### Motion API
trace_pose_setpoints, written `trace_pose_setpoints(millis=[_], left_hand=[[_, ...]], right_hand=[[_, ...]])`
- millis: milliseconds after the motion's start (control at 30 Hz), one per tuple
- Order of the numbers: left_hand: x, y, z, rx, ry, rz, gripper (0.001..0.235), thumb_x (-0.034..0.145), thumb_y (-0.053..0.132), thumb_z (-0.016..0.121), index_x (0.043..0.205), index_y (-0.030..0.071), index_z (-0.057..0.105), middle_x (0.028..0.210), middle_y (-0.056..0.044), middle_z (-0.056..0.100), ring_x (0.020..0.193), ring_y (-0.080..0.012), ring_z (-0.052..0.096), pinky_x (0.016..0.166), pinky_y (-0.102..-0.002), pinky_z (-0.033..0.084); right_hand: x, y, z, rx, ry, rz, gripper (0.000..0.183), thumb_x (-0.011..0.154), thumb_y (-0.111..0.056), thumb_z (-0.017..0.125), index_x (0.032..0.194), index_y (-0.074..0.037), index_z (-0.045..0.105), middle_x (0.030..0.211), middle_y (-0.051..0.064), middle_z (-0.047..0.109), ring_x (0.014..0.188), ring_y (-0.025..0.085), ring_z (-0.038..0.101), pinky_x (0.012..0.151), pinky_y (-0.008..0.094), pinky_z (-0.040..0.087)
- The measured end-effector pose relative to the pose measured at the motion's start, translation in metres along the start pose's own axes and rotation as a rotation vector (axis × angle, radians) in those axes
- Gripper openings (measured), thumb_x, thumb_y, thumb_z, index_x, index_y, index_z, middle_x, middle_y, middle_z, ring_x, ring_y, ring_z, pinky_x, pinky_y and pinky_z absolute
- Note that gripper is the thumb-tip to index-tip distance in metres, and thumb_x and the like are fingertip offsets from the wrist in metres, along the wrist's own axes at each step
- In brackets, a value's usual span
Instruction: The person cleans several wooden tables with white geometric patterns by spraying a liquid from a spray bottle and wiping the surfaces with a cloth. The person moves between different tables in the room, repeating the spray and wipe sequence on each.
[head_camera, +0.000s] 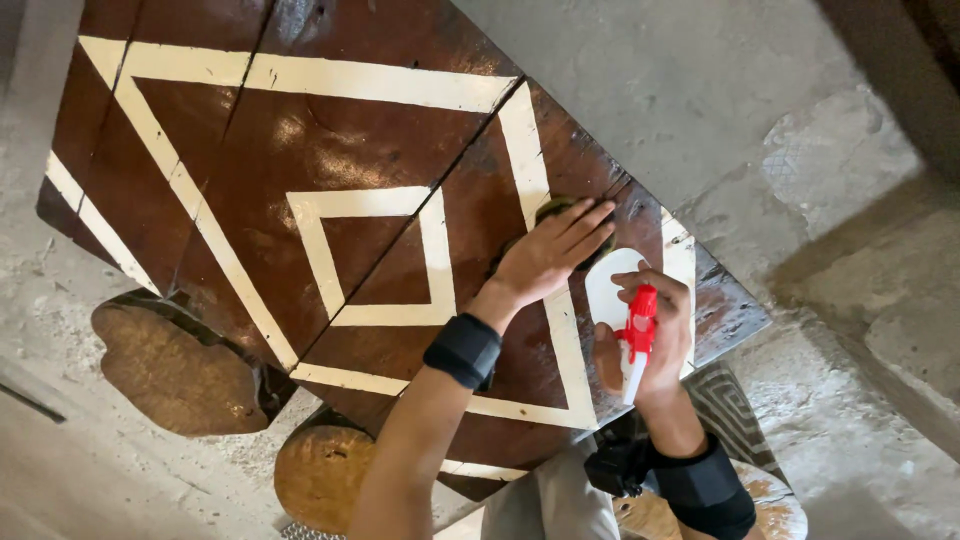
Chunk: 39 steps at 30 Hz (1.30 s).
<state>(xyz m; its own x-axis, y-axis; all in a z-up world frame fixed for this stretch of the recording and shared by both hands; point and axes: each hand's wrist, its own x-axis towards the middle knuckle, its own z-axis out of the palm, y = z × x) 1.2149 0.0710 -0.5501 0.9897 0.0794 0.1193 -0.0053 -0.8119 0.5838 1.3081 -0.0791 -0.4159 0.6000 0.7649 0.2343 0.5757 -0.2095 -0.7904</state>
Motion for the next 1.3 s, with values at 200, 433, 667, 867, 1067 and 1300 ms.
trace_pose_setpoints(millis=[200,433,667,867,1067,1300], left_hand=[[-0.058,-0.057,-0.029,0.2,-0.208,0.074,0.064,0.093,-0.004,0.065,0.152,0.014,0.049,0.166,-0.008,0.035,0.151,-0.0307,0.039,0.117,-0.045,0.04],[-0.031,-0.125,-0.034,0.294,-0.076,-0.215,0.062,0.091,-0.005,0.063,0.148,0.016,0.052,0.167,-0.011,0.032,0.156,-0.0353,0.027,0.117,-0.052,0.035],[0.021,-0.089,0.006,0.24,0.13,-0.249,0.061,0.095,-0.017,0.054,0.149,0.011,0.054,0.167,-0.009,0.033,0.158,-0.0308,0.025,0.126,-0.053,0.022],[-0.025,-0.032,-0.004,0.077,0.067,-0.122,0.054,0.094,-0.001,0.056,0.147,0.011,0.054,0.165,-0.005,0.035,0.155,-0.0284,0.029,0.129,-0.047,0.03],[-0.141,-0.031,-0.014,0.082,0.017,-0.143,0.055,0.097,0.004,0.062,0.149,0.013,0.049,0.167,-0.003,0.034,0.155,-0.0268,0.031,0.128,-0.046,0.032],[-0.275,-0.087,-0.039,0.245,0.119,-0.461,0.065,0.094,-0.005,0.07,0.153,0.011,0.047,0.17,-0.009,0.027,0.157,-0.0343,0.024,0.123,-0.055,0.022]], right_hand=[[-0.004,0.002,0.007,0.087,0.004,0.065,0.053,0.077,0.002,0.069,0.125,0.0,0.046,0.123,0.022,0.061,0.116,0.039,0.064,0.095,0.041,0.059],[0.008,-0.005,0.006,-0.009,0.001,0.018,0.052,0.075,0.002,0.071,0.123,0.0,0.051,0.119,0.018,0.065,0.112,0.04,0.063,0.097,0.046,0.055],[-0.009,-0.005,0.016,0.063,0.072,-0.002,0.045,0.083,-0.002,0.07,0.123,-0.001,0.048,0.117,0.019,0.055,0.109,0.033,0.066,0.104,0.047,0.054],[-0.02,-0.036,0.029,0.0,0.027,0.0,0.041,0.086,-0.003,0.069,0.124,0.002,0.053,0.117,0.019,0.057,0.109,0.035,0.064,0.102,0.047,0.053],[-0.034,-0.074,0.036,0.063,-0.282,0.12,0.039,0.083,-0.004,0.063,0.121,0.003,0.058,0.115,0.021,0.063,0.093,0.036,0.07,0.082,0.042,0.06],[-0.048,-0.074,0.06,-0.134,-0.698,0.224,0.045,0.07,-0.011,0.071,0.113,-0.001,0.067,0.1,0.023,0.068,0.088,0.046,0.066,0.074,0.05,0.053]])
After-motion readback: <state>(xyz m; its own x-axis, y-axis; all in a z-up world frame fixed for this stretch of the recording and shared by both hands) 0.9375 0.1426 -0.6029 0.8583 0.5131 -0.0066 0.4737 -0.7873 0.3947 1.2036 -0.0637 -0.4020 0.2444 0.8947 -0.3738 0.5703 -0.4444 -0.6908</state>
